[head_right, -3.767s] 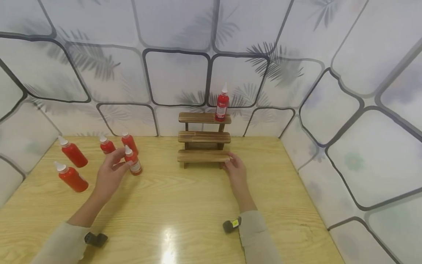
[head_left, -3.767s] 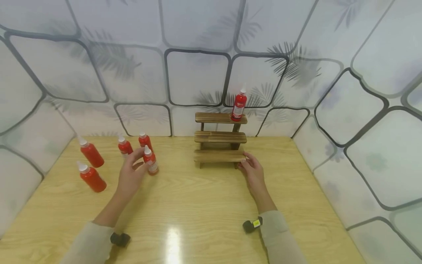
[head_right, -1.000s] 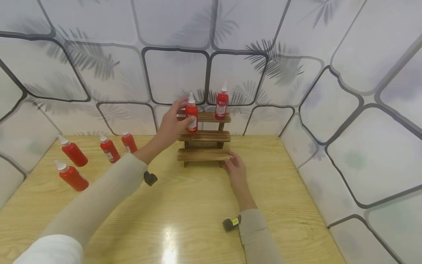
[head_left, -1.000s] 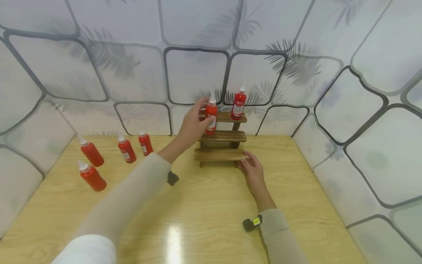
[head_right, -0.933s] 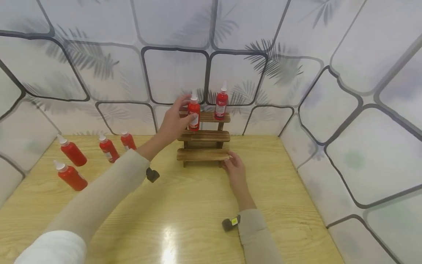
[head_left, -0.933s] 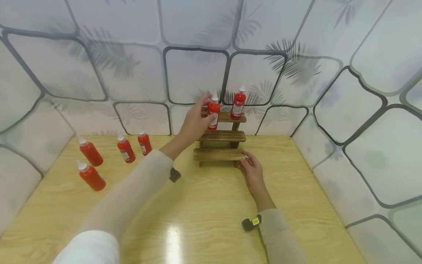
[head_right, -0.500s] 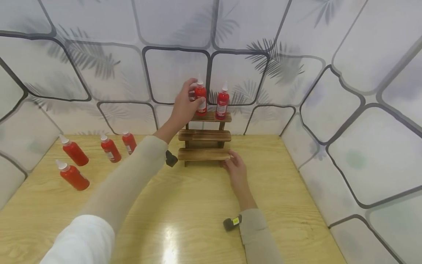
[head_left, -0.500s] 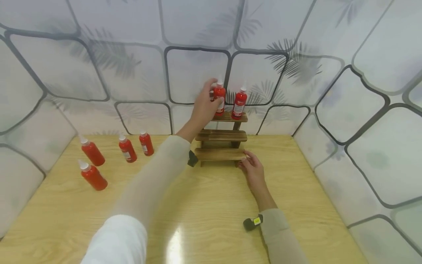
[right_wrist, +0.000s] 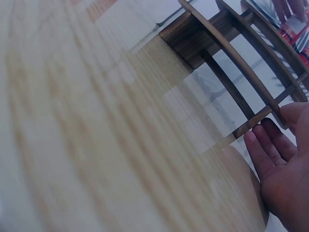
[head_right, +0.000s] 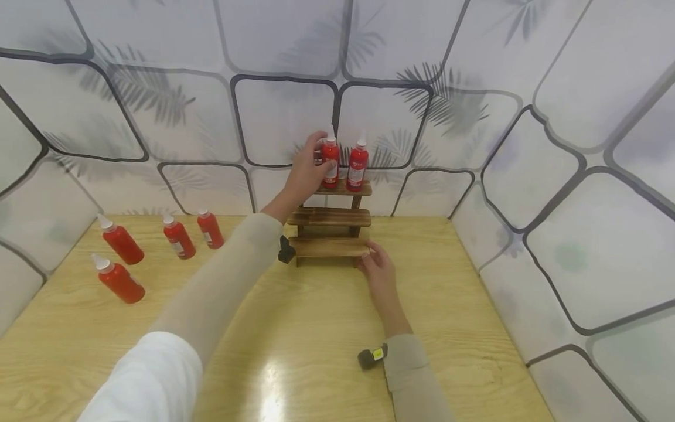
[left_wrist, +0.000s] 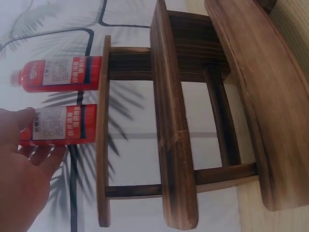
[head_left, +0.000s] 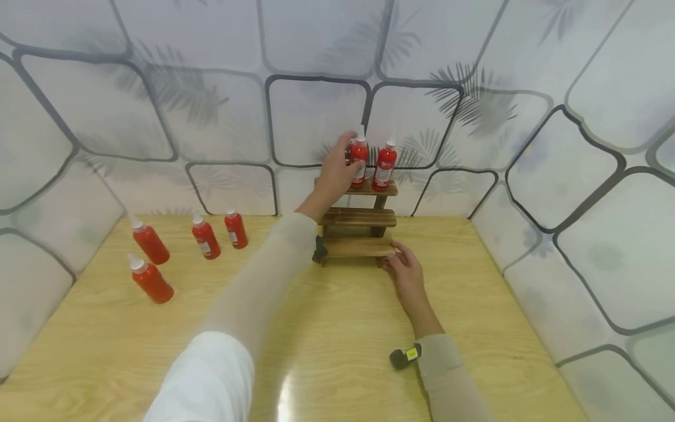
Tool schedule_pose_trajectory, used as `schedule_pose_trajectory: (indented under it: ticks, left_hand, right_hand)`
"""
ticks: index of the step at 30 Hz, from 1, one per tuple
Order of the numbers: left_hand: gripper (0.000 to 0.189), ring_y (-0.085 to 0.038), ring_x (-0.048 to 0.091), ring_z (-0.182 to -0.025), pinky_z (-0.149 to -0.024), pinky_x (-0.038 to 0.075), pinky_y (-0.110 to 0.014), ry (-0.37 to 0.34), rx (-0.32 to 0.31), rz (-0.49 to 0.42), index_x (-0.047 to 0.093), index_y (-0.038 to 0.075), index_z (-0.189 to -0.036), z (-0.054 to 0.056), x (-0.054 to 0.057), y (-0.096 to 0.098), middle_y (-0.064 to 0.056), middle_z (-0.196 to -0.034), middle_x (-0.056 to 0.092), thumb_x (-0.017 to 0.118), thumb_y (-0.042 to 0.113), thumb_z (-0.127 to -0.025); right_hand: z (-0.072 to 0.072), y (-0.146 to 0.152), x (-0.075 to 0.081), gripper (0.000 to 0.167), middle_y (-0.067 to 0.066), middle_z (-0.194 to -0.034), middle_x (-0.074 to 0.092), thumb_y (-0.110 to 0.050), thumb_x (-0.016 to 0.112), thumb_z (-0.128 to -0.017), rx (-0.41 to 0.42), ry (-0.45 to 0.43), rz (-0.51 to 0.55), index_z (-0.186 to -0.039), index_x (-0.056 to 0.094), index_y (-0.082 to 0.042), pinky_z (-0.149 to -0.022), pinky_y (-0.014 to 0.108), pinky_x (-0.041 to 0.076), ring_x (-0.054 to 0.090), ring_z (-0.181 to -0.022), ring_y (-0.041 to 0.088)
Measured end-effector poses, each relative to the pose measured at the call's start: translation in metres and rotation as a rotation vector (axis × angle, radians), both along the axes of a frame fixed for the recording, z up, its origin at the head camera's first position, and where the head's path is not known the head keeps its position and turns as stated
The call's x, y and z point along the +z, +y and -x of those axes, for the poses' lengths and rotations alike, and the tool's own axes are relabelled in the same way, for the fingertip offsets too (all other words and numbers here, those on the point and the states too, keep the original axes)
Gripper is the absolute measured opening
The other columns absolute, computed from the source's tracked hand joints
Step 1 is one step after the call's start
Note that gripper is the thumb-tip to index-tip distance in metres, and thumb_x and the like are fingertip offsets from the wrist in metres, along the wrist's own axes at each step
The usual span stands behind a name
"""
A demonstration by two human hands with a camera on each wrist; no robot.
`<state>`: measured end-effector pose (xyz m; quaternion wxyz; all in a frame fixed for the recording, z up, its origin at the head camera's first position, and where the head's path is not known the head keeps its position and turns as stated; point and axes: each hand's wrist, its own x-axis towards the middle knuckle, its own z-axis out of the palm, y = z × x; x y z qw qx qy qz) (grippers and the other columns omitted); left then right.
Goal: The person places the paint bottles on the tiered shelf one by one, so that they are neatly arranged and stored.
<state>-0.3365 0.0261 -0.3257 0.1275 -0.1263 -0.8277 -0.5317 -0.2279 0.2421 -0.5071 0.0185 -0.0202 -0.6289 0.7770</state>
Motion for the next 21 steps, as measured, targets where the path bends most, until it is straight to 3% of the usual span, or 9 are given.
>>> schedule_pose_trajectory:
  ticks: [9, 15, 21]
  left_hand:
    - [0.066, -0.018, 0.053, -0.131, -0.106, 0.049, -0.030, 0.002, -0.028, 0.025, 0.032, 0.029, -0.156, 0.0028, -0.0061, 0.0083, -0.005, -0.151, 0.048, 0.064, 0.019, -0.099]
    - [0.068, -0.016, 0.048, -0.136, -0.110, 0.046, -0.028, 0.020, -0.021, 0.034, 0.029, 0.026, -0.158, 0.0010, -0.0085, 0.0102, -0.004, -0.156, 0.044, 0.064, 0.019, -0.100]
    - [0.067, -0.021, 0.052, -0.128, -0.105, 0.049, -0.031, 0.079, -0.028, -0.023, 0.032, 0.018, -0.157, -0.0071, -0.0089, 0.0010, -0.009, -0.151, 0.047, 0.065, 0.019, -0.099]
  right_hand:
    - [0.0004, 0.0026, 0.0000, 0.040, 0.002, -0.093, 0.063, -0.003, 0.058, -0.100, 0.000, 0.005, 0.018, -0.140, 0.053, -0.001, -0.086, 0.027, 0.060, 0.066, -0.089, 0.017]
    - [0.0008, 0.0032, -0.0006, 0.040, 0.002, -0.094, 0.064, -0.003, 0.059, -0.100, 0.001, 0.005, 0.020, -0.140, 0.053, -0.001, -0.086, 0.028, 0.061, 0.066, -0.089, 0.017]
    - [0.0020, 0.0030, -0.0027, 0.040, 0.005, -0.096, 0.063, -0.004, 0.059, -0.100, 0.009, 0.013, 0.012, -0.140, 0.053, 0.000, -0.086, 0.028, 0.061, 0.067, -0.089, 0.018]
